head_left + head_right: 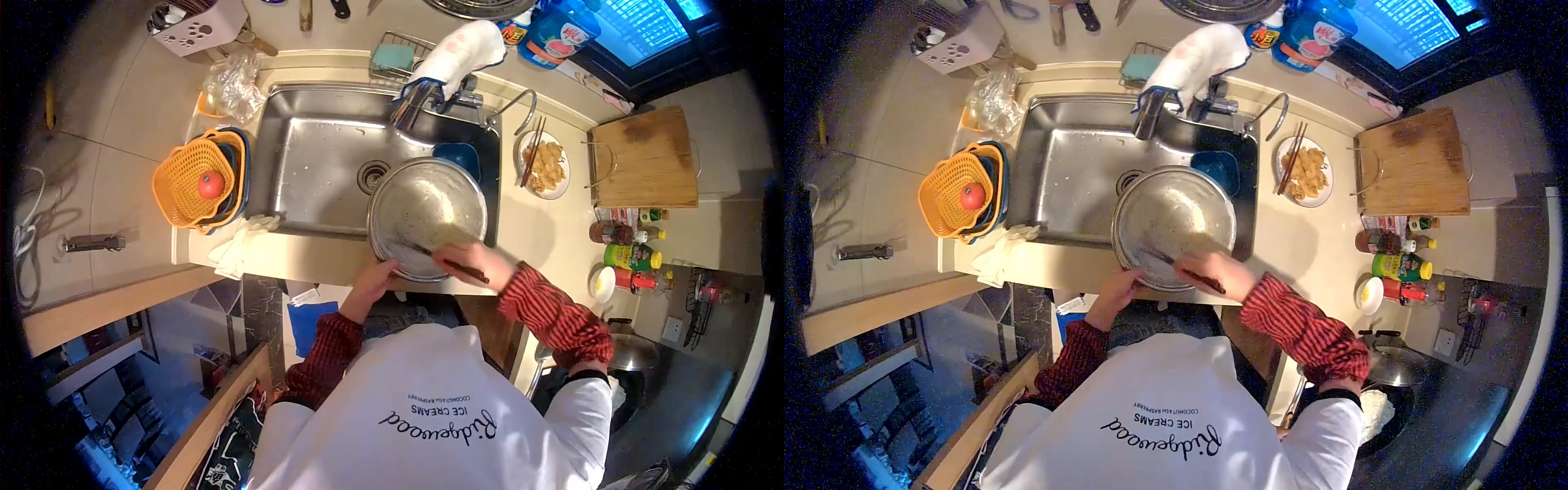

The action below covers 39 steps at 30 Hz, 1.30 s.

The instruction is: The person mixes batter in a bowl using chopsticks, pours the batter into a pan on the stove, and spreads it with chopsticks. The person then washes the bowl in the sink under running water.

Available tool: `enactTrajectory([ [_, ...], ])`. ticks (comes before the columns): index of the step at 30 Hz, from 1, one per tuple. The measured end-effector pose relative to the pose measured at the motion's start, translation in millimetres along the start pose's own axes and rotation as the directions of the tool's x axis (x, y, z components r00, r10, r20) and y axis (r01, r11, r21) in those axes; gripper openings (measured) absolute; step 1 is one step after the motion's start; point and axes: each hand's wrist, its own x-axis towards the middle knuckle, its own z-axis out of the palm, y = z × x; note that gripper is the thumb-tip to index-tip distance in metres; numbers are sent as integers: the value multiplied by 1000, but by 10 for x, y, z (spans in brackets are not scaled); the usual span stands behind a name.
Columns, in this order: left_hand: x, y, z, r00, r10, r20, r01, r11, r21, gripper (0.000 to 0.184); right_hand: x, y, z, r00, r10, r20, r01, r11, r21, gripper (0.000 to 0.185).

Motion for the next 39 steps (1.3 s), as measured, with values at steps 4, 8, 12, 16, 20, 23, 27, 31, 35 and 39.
enactTrajectory([
  [4,-277,204,-11,952,280,-123,-269,958,99,64,-1,302,22,981,86,-175,-102,991,-84,11],
  [8,-249,169,-174,903,408,-132,-391,910,137,78,-43,236,478,995,-61,-84,61,998,-10,6],
  [12,-254,293,-159,726,688,-21,-625,671,399,90,19,560,454,907,168,-386,-107,979,174,4],
  [16,-296,341,-65,744,668,3,-612,680,404,92,-54,517,481,967,91,-239,-41,977,208,4],
  [20,-390,475,118,752,658,40,-560,605,566,91,-174,820,349,718,583,-381,-470,809,353,6],
  [23,-377,534,242,816,577,13,-526,735,427,89,-364,1011,513,906,332,-262,-202,884,422,12],
  [27,-307,517,344,783,622,14,-496,611,617,88,-412,1184,329,663,653,-366,-359,706,610,20],
  [31,-400,643,551,826,551,-120,-426,749,508,90,-552,1071,208,813,519,-262,-409,831,377,18],
  [35,-487,798,671,916,334,-221,-209,869,449,91,-622,1494,96,695,525,-491,-86,739,669,13],
  [39,-307,687,365,854,514,-85,-388,737,554,91,-737,1540,111,788,514,-338,-231,757,612,12],
])
